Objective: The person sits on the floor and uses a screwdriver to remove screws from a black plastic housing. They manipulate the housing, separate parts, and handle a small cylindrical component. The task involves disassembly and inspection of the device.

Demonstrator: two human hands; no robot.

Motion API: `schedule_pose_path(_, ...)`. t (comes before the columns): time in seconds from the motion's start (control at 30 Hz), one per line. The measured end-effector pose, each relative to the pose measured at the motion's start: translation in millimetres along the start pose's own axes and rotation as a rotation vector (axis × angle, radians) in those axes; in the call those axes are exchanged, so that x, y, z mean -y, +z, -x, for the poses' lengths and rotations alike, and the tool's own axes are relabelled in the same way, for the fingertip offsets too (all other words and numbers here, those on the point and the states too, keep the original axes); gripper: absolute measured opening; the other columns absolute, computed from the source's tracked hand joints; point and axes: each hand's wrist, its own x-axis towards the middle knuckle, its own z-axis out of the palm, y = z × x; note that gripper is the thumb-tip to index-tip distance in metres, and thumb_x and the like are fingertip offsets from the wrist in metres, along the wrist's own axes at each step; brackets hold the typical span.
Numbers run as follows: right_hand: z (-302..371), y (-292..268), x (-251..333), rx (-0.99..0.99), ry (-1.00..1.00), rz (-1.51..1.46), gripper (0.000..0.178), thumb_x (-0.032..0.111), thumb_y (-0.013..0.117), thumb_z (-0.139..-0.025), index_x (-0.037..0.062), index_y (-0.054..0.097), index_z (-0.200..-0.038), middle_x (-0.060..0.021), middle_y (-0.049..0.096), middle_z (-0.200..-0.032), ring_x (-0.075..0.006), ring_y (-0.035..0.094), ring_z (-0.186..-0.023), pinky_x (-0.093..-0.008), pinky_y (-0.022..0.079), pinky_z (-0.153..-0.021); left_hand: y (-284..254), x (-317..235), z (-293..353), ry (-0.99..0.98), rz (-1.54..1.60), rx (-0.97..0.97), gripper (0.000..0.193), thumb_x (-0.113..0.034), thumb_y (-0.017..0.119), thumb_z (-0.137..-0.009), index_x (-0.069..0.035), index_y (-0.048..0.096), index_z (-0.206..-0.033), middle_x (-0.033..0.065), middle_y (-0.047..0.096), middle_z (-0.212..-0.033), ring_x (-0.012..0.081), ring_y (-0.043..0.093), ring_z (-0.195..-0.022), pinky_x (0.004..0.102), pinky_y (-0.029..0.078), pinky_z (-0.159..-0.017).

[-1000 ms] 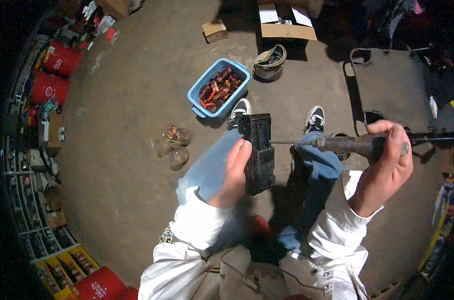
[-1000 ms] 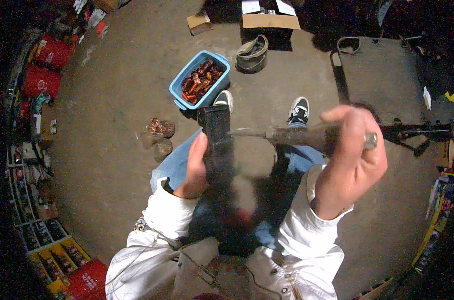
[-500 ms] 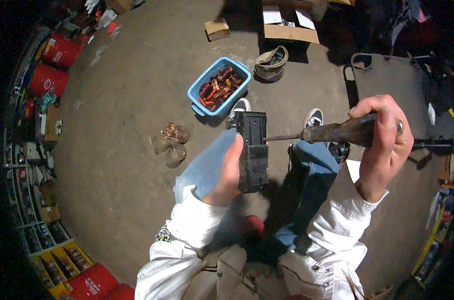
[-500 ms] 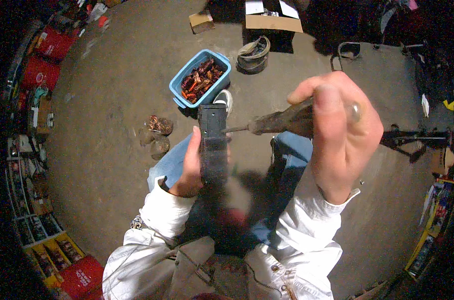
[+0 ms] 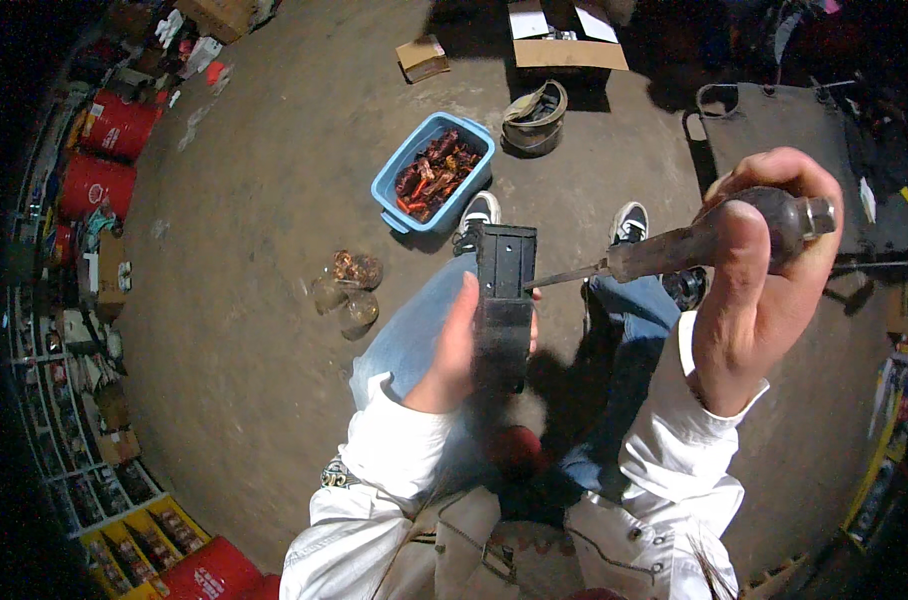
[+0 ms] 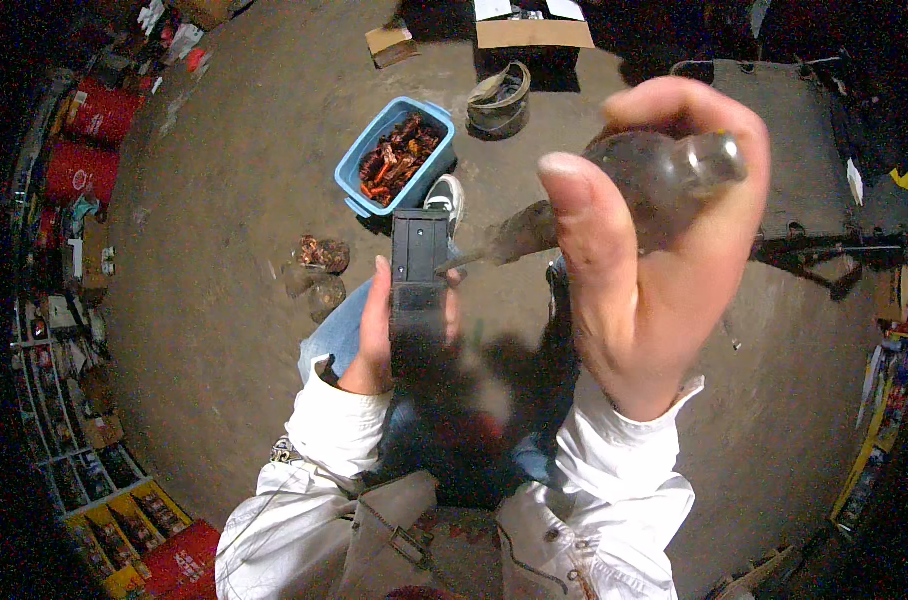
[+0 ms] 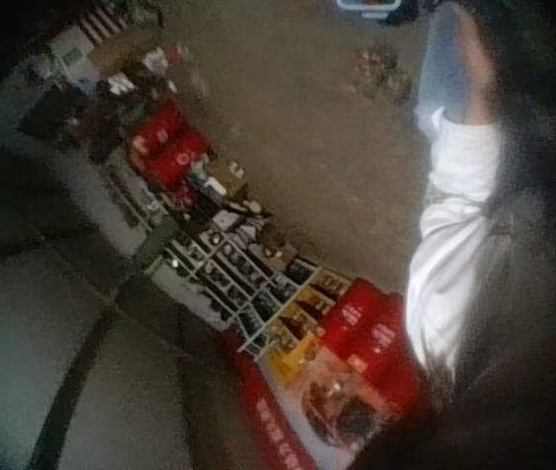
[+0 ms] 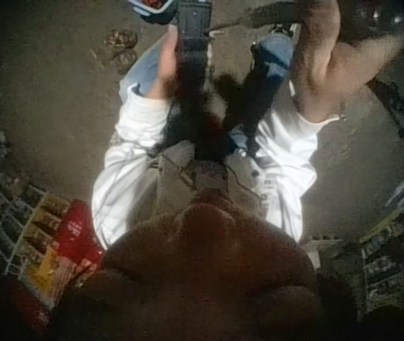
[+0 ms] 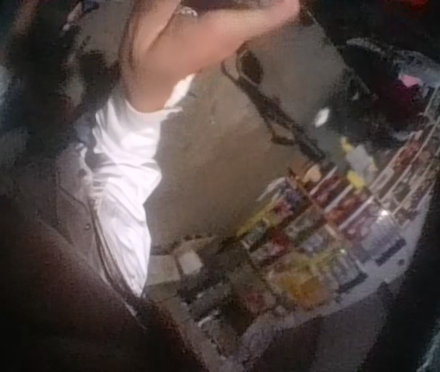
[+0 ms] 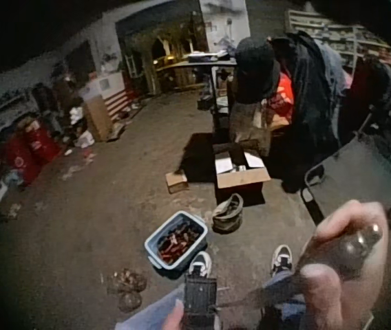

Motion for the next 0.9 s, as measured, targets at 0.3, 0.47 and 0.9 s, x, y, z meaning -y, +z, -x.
schedule_pose_path(0.3,-2.3,4.9,4.8,-0.125,-0.085,0.008,0.068,0.051,0.059,-0.09,-0.0035,0.044,-0.127,-0.0084,0.059,-0.075,-0.0115,0.056,-0.067,-0.0226,0.044,-0.064,-0.7,-2.0,-2.6,-0.021,0.18,0.121,0.089,-0.078,0.024,-0.087,0.003,0.044,-0.118,0.0088,0.052,-0.075,0.0205,0.046,-0.06,0.0304,0.038,-0.055)
schedule_pose_path(0.47,0.4,5.8,11.5,-0.073,-0.082,-0.025,0.077,0.054,0.067,-0.083,-0.0045,0.044,-0.128,-0.0091,0.059,-0.075,-0.0124,0.057,-0.063,-0.0225,0.045,-0.059,2.6,-4.2,0.0,-0.008,0.167,0.075,0.078,-0.066,0.025,-0.095,0.002,0.052,-0.119,0.0121,0.063,-0.085,0.0205,0.061,-0.072,0.0296,0.05,-0.066)
schedule_pose_path(0.9,6.9,7.5,20.9,-0.078,0.12,0.256,0.025,0.01,0.068,-0.087,0.0027,0.051,-0.104,-0.0052,0.056,-0.087,-0.01,0.056,-0.073,-0.0199,0.043,-0.068,0.4,8.6,-4.0,0.167,-0.119,-0.241,0.067,-0.06,0.028,-0.097,-0.003,0.056,-0.116,0.0085,0.063,-0.087,0.0178,0.06,-0.072,0.0307,0.051,-0.066)
